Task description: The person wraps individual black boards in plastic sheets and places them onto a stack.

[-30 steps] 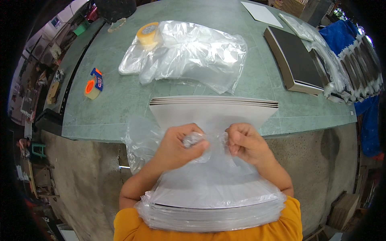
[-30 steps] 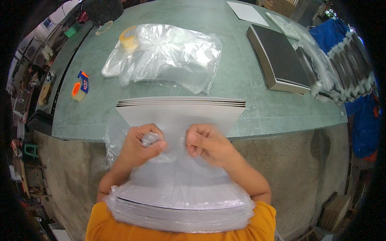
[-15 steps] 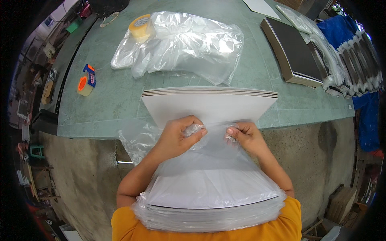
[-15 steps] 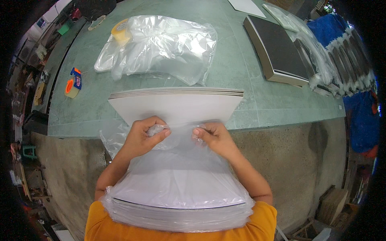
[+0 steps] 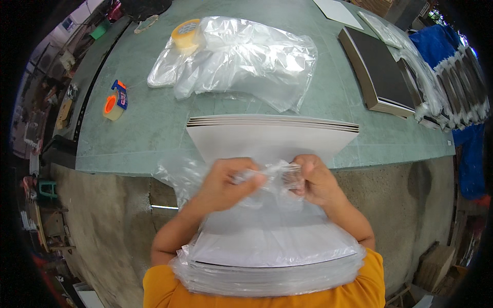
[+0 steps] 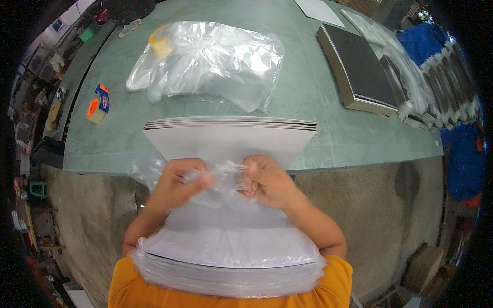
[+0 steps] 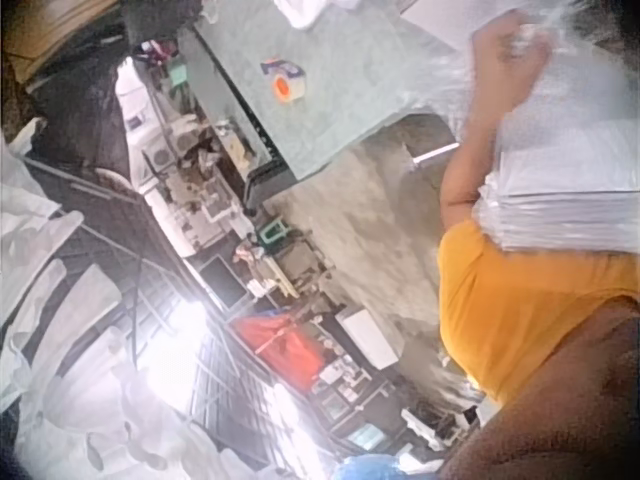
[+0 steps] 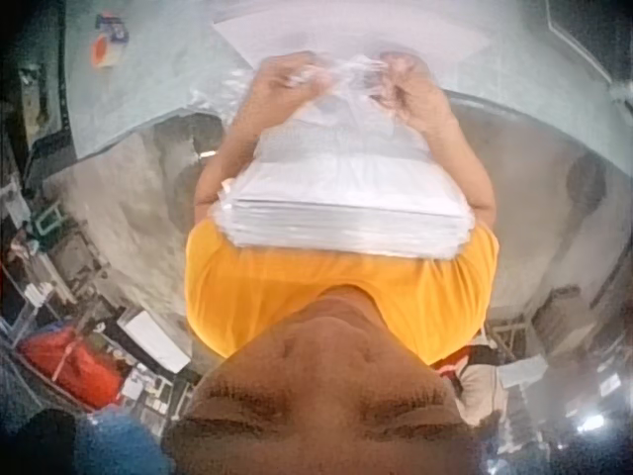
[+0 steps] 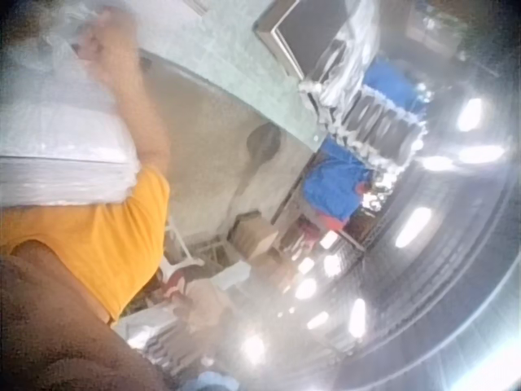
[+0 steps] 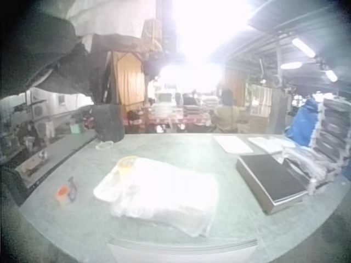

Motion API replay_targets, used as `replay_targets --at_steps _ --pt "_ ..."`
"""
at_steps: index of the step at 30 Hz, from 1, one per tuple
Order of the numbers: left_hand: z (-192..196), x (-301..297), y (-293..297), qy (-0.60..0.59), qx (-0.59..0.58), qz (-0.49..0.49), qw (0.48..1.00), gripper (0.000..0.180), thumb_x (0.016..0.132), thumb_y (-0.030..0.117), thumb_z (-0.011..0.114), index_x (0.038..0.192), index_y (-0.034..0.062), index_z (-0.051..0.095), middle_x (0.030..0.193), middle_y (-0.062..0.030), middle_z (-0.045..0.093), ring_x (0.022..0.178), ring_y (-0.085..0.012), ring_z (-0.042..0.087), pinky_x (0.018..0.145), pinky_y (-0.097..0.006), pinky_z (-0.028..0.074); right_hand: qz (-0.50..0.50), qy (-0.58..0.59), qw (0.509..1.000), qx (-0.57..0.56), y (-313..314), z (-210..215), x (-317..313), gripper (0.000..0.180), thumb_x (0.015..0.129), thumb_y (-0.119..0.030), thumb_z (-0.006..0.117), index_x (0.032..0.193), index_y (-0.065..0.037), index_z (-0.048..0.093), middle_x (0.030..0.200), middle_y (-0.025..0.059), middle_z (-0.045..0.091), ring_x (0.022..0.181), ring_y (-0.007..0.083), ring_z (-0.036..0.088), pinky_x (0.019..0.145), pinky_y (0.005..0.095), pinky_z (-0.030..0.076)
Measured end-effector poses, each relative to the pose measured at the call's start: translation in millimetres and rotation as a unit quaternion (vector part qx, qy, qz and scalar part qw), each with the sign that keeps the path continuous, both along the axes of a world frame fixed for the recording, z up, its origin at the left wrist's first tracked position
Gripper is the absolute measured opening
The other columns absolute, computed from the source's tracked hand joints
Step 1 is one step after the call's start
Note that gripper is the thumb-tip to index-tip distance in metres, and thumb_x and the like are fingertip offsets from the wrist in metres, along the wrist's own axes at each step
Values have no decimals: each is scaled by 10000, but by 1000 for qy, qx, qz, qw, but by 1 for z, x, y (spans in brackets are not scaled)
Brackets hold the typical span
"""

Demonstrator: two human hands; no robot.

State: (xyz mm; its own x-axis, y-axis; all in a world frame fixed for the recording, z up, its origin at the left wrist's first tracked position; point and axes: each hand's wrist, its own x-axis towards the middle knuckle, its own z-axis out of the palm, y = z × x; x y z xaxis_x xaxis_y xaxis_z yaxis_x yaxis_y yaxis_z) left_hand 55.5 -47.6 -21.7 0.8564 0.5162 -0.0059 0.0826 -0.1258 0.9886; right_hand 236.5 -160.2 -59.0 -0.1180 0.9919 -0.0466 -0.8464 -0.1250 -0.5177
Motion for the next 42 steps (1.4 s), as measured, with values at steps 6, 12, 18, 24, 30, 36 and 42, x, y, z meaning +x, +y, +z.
replay_targets --at_steps 6,12,18,24,30,36,42 --pt "19 -75 63 50 341 528 776 212 717 162 635 855 21 557 815 -69 552 732 -149 499 674 -262 412 -25 -219 975 -37 -27 10 26 186 783 -187 613 720 -18 567 654 44 510 665 151 526 605 265 419" --pt "24 2 -34 164 259 -282 909 211 700 147 622 844 19 537 770 -120 553 683 -252 547 644 -295 435 -205 -449 832 255 -4 68 0 221 657 -174 714 789 -27 617 1034 117 485 962 198 469 845 321 361" --pt "50 -5 2 8 280 -129 951 110 725 -9 513 828 25 530 752 -65 537 757 -161 525 656 -249 405 -165 -512 837 95 -5 76 8 177 758 -194 622 749 -18 604 926 139 562 851 231 542 748 326 412" --pt "60 -7 2 -133 -357 -5 925 61 737 5 503 787 16 535 673 -51 501 604 -121 478 545 -244 370 66 -547 784 284 -4 75 -10 252 834 -211 516 746 18 574 638 117 559 554 229 560 575 334 436" --pt "47 -7 21 7 -135 -117 984 73 737 68 559 782 13 542 672 -44 540 605 -133 526 530 -288 415 179 -561 758 280 -2 89 -2 260 827 -210 503 767 37 555 645 177 562 607 271 577 603 374 463" --pt "66 -22 -4 64 251 -310 915 136 780 114 486 767 -18 514 611 -151 524 565 -279 560 478 -340 434 250 -855 439 114 -25 56 18 176 752 -149 524 800 7 589 699 184 588 689 317 596 608 390 479" --pt "49 -21 0 179 546 -227 786 153 716 121 513 806 -2 496 623 -119 530 565 -234 546 451 -331 408 155 -954 256 -2 -34 43 35 217 697 -166 527 832 -16 607 850 142 603 846 329 567 791 464 412"
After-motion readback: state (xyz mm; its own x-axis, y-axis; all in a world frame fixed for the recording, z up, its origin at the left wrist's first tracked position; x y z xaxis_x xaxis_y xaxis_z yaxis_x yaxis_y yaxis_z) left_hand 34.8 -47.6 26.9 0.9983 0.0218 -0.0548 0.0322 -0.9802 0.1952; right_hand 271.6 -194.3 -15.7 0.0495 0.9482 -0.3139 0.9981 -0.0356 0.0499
